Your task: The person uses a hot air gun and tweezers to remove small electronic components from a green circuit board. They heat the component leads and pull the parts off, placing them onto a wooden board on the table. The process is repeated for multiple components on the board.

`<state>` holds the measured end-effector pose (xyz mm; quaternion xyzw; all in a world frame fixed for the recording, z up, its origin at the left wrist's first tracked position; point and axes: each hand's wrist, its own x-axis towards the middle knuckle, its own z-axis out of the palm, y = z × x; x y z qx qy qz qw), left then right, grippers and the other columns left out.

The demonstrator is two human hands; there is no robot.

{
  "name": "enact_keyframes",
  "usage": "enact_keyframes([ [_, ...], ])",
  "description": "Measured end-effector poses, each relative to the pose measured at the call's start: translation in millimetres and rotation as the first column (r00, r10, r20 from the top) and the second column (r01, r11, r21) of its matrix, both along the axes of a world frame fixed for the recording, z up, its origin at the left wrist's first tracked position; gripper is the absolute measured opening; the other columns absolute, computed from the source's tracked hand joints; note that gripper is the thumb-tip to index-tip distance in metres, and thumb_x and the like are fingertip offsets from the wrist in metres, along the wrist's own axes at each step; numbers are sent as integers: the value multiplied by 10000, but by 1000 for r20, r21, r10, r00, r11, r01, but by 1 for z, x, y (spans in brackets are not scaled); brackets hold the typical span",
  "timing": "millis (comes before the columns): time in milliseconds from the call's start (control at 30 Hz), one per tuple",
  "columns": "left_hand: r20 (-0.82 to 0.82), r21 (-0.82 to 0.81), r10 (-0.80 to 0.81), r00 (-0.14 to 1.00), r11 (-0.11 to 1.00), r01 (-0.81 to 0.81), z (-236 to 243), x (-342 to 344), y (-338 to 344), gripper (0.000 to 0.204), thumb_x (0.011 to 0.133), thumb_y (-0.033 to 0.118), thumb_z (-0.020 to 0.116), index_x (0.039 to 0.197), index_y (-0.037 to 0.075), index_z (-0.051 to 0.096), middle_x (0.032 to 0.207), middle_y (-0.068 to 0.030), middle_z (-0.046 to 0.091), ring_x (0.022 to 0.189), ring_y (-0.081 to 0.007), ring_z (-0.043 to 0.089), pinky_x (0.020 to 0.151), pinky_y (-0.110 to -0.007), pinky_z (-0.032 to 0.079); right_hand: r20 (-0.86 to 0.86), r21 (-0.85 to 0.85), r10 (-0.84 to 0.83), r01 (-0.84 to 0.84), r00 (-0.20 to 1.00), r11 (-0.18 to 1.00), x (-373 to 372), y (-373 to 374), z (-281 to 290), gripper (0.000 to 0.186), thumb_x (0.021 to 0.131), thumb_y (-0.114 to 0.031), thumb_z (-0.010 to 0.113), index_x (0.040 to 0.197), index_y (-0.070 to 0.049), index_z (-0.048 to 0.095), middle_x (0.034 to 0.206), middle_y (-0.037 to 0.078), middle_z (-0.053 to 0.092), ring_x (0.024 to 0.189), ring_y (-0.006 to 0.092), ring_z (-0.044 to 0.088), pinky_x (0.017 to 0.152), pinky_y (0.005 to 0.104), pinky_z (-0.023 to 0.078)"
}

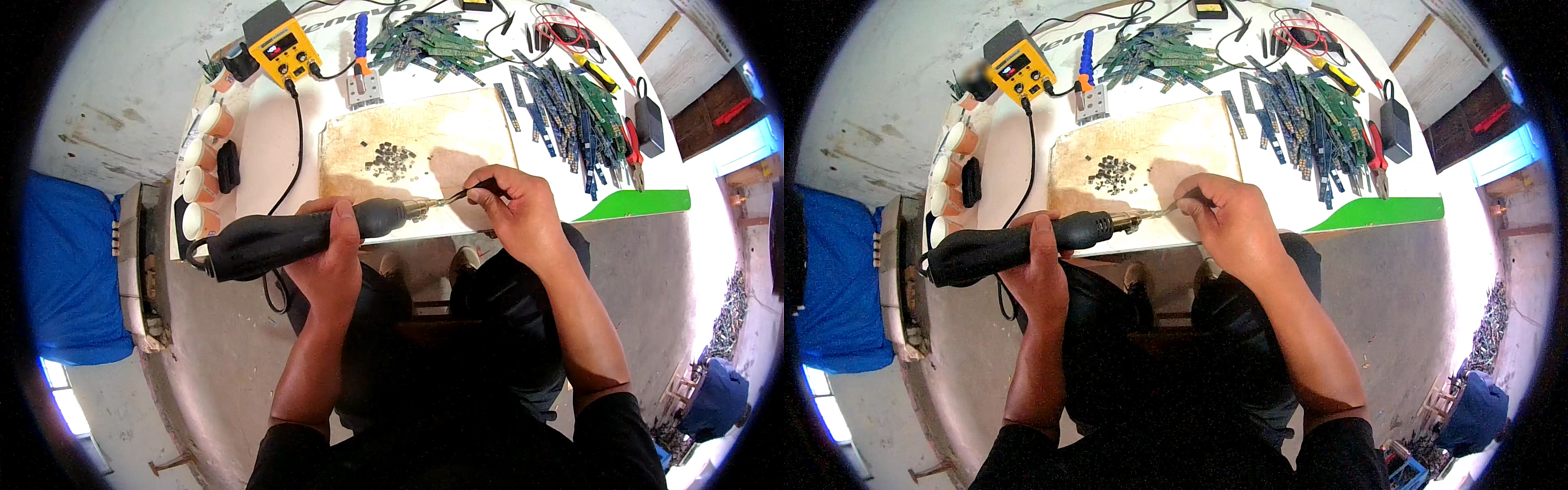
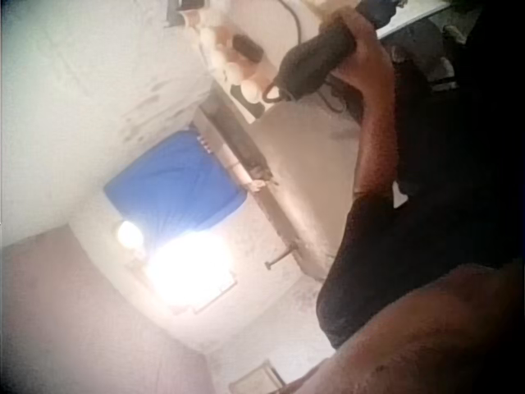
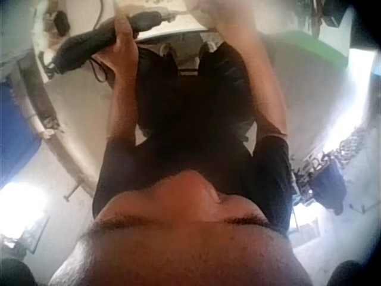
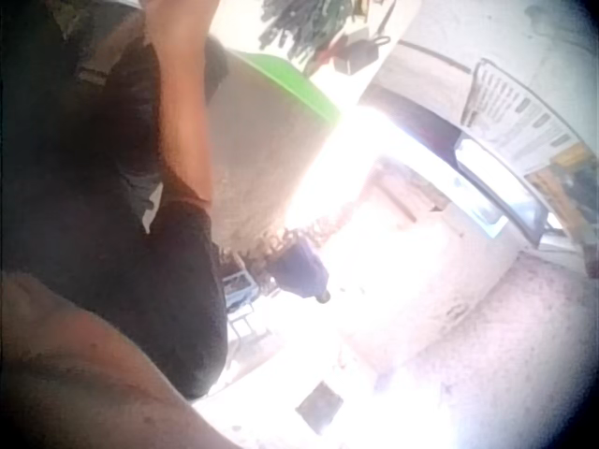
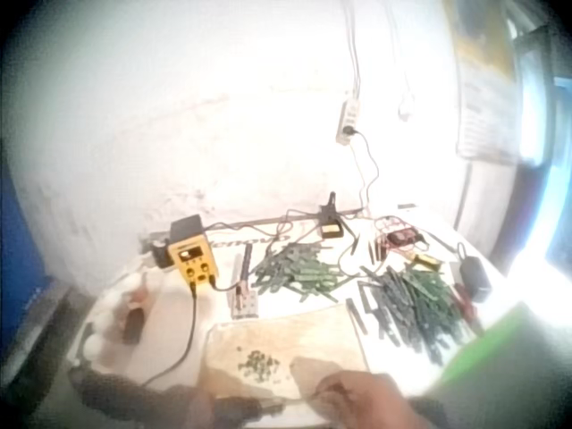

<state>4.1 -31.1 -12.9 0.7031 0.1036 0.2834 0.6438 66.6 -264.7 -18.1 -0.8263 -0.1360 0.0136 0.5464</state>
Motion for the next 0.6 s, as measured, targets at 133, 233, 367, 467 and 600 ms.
enact_keyframes([
  [133,-13,15,19,1000,1000,-18,1,1,-1,145,978,114,640,997,-27,663,941,-102,705,686,-119,638,538,-238,527,63,-52,5,-2,998,999,0,0,1,96,912,-35,723,1004,-15,703,870,181,721,764,288,713,697,335,533],
  [233,-9,22,15,1000,1000,-15,0,0,0,147,981,113,639,997,-31,663,939,-100,704,696,-118,640,545,-237,532,118,-76,21,-13,993,997,-1,0,2,101,905,-24,723,1004,-19,702,867,183,714,767,313,711,692,347,533],
  [367,10,17,9,1000,1000,-9,-5,1,1,148,984,107,643,999,-38,662,940,-101,705,703,-124,648,550,-238,538,158,-70,42,-31,987,997,-2,2,2,112,895,-6,720,1004,-25,702,869,181,711,772,320,710,698,353,538],
  [467,3,-1,20,1000,1000,-20,-4,2,-2,149,983,107,651,1000,-41,661,941,-107,706,698,-126,652,550,-238,540,109,-35,2,2,994,999,-1,0,-1,118,890,6,714,1002,-28,703,871,182,711,771,324,708,701,350,539],
  [600,16,0,3,1000,1000,-3,-5,2,-1,155,984,115,658,999,-40,663,943,-112,708,688,-125,651,551,-236,539,121,-79,18,-8,993,997,1,1,1,105,905,19,707,1002,-21,704,868,149,722,778,246,698,715,316,534],
])
